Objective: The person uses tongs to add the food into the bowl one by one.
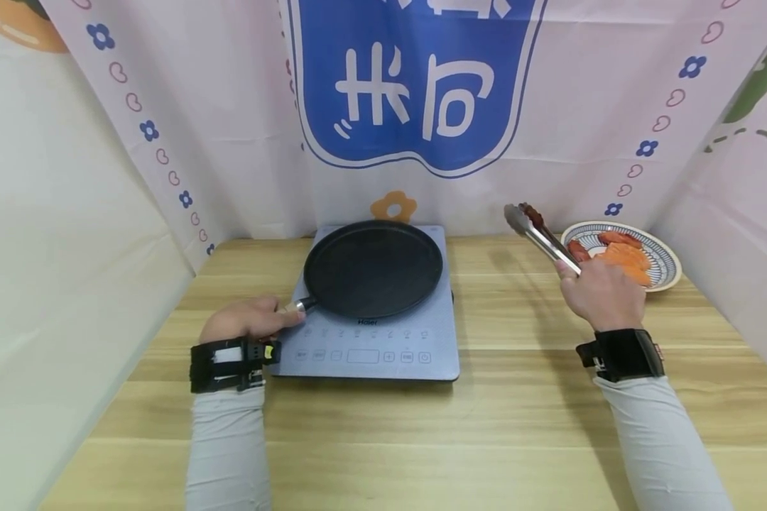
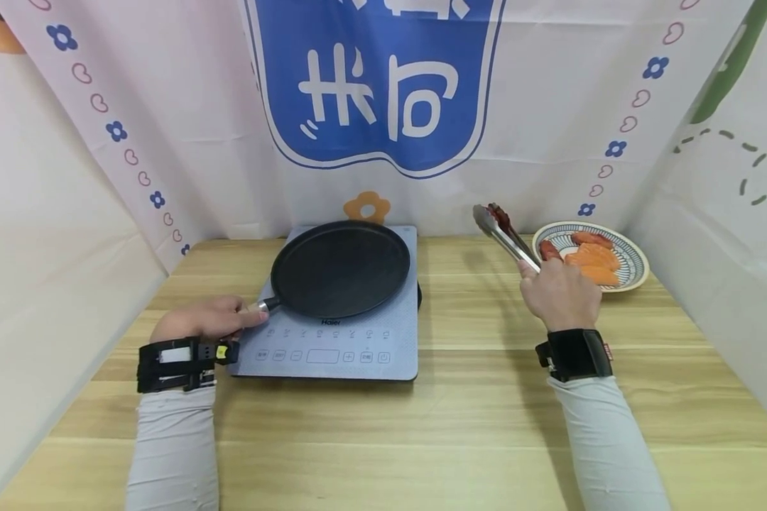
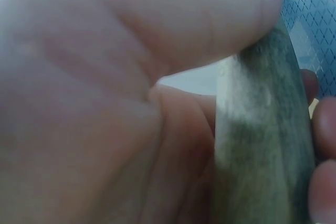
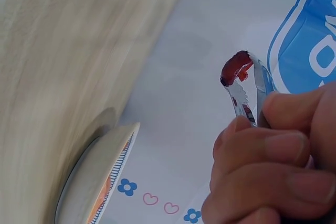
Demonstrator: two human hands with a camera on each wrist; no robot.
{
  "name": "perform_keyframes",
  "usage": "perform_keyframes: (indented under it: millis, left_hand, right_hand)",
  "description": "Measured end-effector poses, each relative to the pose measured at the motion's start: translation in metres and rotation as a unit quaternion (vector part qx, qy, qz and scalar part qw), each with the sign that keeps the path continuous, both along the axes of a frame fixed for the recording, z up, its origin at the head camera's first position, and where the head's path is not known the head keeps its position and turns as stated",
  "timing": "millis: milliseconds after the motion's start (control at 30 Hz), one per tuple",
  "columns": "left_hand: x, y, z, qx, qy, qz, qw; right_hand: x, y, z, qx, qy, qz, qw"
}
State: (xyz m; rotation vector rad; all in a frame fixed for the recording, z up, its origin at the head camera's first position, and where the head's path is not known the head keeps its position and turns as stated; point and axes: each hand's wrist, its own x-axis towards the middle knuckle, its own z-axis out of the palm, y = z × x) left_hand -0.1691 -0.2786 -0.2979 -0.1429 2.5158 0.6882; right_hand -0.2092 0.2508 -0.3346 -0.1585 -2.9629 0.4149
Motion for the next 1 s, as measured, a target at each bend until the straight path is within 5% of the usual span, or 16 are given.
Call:
perform_keyframes:
  millis: [1000]
  left_hand:
    - [-0.002, 0.001, 0.0, -0.01, -0.001, -0.014, 0.9999]
  right_hand:
    - [0.01, -0.031, 0.012, -0.023, 0.024, 0.031, 0.999]
